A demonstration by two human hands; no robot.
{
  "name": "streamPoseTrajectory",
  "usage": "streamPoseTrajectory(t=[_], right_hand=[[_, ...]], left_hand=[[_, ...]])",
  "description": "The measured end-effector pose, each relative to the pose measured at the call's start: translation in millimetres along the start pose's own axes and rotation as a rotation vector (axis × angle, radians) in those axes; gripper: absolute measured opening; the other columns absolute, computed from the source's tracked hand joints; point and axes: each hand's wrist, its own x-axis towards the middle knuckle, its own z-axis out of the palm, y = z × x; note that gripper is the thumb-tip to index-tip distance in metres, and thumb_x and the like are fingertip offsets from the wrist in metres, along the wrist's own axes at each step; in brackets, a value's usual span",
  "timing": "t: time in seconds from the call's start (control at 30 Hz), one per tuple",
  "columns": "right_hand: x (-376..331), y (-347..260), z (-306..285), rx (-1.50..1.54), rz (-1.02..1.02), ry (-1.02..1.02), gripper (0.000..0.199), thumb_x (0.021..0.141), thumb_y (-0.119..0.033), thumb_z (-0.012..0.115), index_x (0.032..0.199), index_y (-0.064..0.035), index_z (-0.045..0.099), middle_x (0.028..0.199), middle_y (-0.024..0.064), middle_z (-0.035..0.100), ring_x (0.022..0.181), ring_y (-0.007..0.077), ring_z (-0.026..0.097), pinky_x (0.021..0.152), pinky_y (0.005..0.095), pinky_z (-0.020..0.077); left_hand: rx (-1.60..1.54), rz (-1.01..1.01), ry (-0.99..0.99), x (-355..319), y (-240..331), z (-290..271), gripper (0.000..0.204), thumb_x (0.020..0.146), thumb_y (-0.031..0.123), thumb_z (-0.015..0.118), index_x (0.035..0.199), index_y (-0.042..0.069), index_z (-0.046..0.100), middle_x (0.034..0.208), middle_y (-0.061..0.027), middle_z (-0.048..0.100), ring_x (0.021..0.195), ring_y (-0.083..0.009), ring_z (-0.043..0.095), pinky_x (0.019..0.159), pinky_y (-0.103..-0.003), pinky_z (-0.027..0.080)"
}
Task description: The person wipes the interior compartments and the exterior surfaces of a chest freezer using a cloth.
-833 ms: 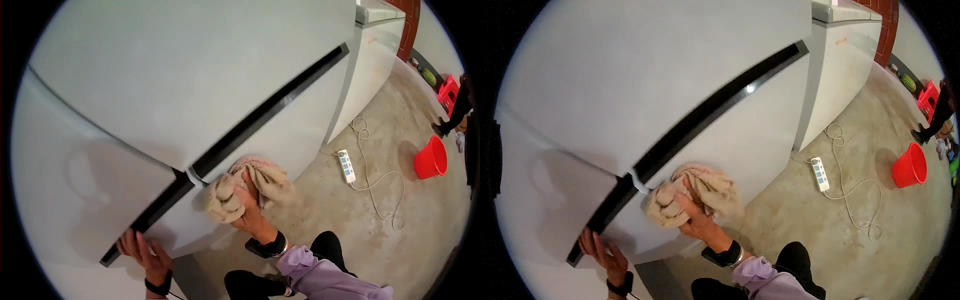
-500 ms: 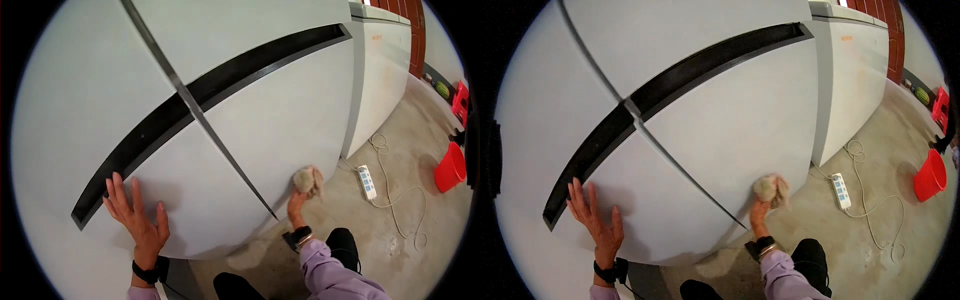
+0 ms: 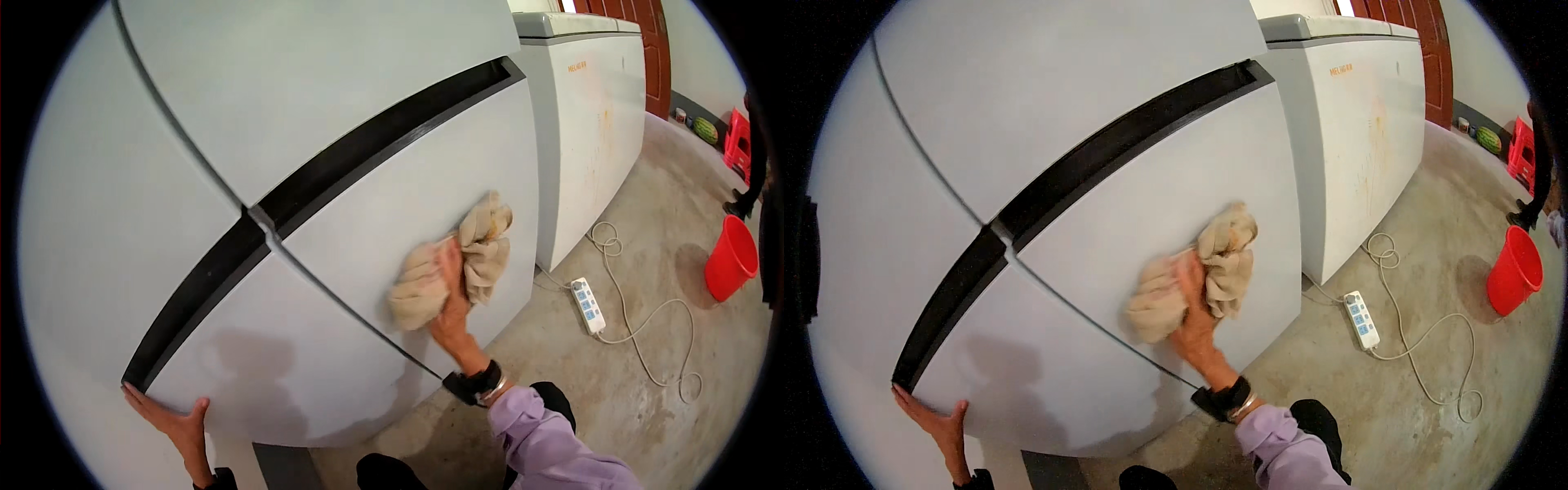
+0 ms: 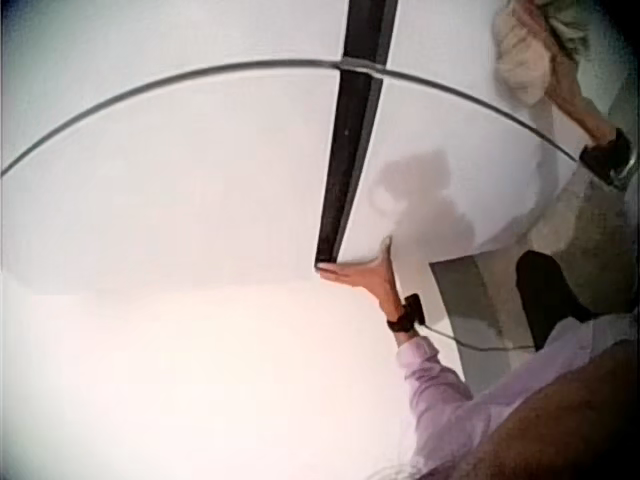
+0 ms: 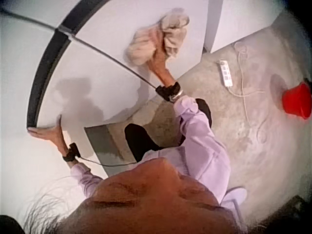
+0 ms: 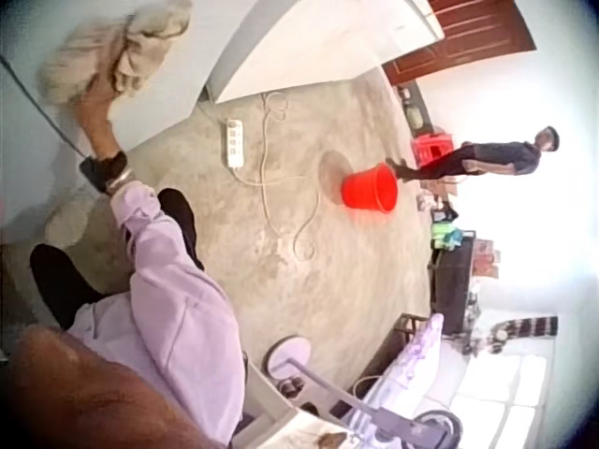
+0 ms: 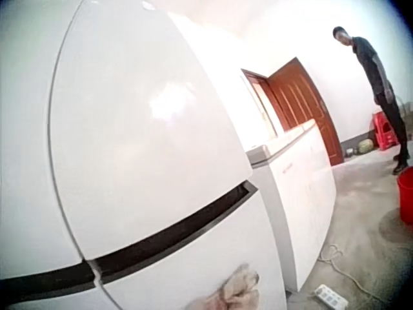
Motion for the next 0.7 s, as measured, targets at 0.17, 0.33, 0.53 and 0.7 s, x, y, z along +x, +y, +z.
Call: streamPoseTrajectory(t=[0.17,0.33,0.53,0.7], right_hand=[[-10.5,172.0,-34.7,-0.19,0.374,0.409,0.053,0.089,-0.012,0.048,0.14,-0.0069,0.032,0.147,0.0163,0.028,0.136,0.0323,0.026,0.111,0.0417,0.0196],[-16.0,258.1,-52.7,0.041,0.856,0.81,0.05,0.089,-0.013,0.049,0.137,-0.0073,0.035,0.145,0.0164,0.031,0.134,0.0326,0.029,0.109,0.0424,0.0223],[72.6,68.2,-21.6,0.034,0.183,0.474,0.047,0.089,-0.014,0.049,0.134,-0.0077,0.04,0.142,0.0165,0.034,0.131,0.033,0.032,0.107,0.0432,0.0254],[149.4,-3.2,-27.3,-0.106,-0.351,0.193,0.044,0.088,-0.015,0.05,0.131,-0.0081,0.043,0.14,0.0166,0.037,0.129,0.0333,0.035,0.106,0.0439,0.028]], left_hand=[[-0.039,0.018,-0.112,6.3,1.9,2.6,0.13,0.056,0.074,0.069,0.146,0.005,0.005,0.149,-0.0231,0.004,0.137,-0.0411,0.008,0.108,-0.057,0.017],[-0.125,0.043,-0.112,8.1,4.3,5.9,0.13,0.058,0.077,0.065,0.146,0.004,0.003,0.148,-0.0237,0.003,0.137,-0.0415,0.006,0.108,-0.057,0.015],[-0.115,0.072,-0.076,3.6,-4.5,0.9,0.132,0.057,0.078,0.065,0.145,0.003,0.003,0.147,-0.0251,0.001,0.136,-0.0416,0.006,0.108,-0.057,0.014],[-0.113,0.068,-0.142,5.7,1.3,-2.5,0.131,0.057,0.073,0.07,0.145,0.003,0.003,0.148,-0.0243,-0.001,0.137,-0.041,0.005,0.108,-0.057,0.014]])
